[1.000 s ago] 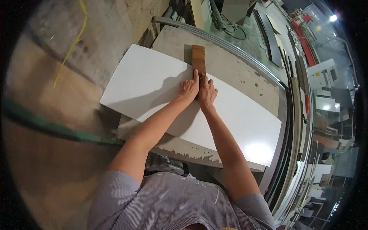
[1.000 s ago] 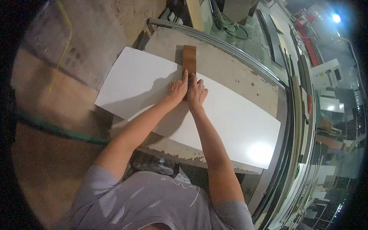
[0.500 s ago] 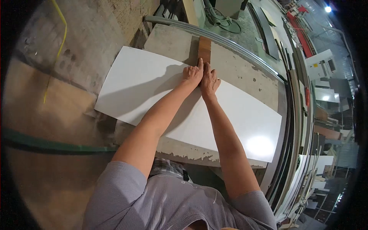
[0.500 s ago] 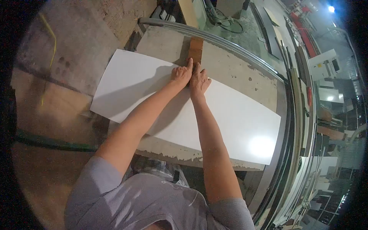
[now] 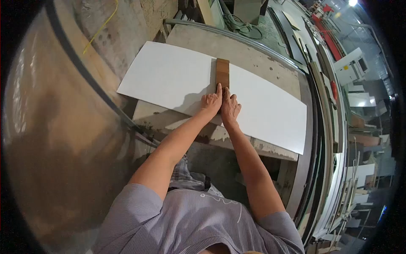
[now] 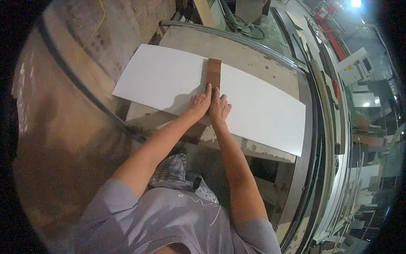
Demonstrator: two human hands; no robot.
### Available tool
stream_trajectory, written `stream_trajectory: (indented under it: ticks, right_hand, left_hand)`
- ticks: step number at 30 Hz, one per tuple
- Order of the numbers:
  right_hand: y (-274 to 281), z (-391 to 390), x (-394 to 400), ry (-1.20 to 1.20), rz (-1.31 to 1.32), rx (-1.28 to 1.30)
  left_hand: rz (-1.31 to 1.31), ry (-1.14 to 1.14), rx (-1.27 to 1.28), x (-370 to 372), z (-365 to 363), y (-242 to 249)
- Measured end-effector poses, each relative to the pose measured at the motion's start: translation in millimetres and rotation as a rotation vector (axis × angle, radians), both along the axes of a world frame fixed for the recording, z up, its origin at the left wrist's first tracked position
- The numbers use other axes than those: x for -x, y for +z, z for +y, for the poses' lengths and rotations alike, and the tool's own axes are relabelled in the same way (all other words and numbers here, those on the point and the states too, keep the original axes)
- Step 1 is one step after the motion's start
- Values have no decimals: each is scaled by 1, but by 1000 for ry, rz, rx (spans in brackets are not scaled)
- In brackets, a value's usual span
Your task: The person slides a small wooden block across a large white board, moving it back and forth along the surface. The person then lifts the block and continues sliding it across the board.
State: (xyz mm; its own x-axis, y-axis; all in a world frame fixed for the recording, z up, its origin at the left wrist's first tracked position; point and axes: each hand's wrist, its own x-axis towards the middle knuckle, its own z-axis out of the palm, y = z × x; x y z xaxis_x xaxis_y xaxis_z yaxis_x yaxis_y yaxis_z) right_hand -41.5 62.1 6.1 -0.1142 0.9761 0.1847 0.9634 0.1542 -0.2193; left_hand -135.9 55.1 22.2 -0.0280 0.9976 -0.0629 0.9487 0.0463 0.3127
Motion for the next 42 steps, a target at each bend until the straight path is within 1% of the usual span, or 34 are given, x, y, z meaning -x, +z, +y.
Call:
stream_trajectory:
  ticks: [8, 11, 12, 13, 17, 20, 22, 26, 28, 32, 35, 38, 40, 42]
  right_hand:
    - [10, -91, -1, 129, -20, 43]
    - [7, -105, 5, 192, -65, 14]
    - [7, -110, 7, 219, -67, -47]
    - [8, -113, 10, 225, -65, -54]
    - [11, -115, 25, 295, -45, 6]
    - [12, -101, 40, 310, -23, 16]
    - [13, -92, 55, 315, -33, 79]
    - [10, -76, 80, 331, 10, 48]
    - [9, -61, 93, 316, 28, 52]
    - [2, -25, 116, 293, 66, 44]
    - [7, 2, 131, 262, 71, 75]
    - [5, 32, 144, 242, 67, 70]
    - [2, 52, 151, 230, 89, 8]
    - [0, 73, 157, 225, 85, 21]
  left_hand:
    - [19, 47, 68, 2, -97, -1]
    - [40, 105, 33, 6, -121, 2]
    - [32, 118, 61, 9, -128, 4]
    - [23, 129, 92, 12, -131, 5]
    - [19, 178, 94, 26, -136, -1]
    - [57, 239, 60, 39, -125, -1]
    - [30, 266, 59, 52, -117, 1]
    - [1, 289, 115, 78, -98, 1]
    - [27, 326, 104, 88, -82, -4]
    - [8, 329, 89, 110, -48, -7]
    - [-3, 327, 104, 121, -25, 10]
    - [0, 311, 62, 134, 5, 7]
    - [33, 303, 4, 141, 26, 4]
    - [9, 307, -3, 147, 49, 1]
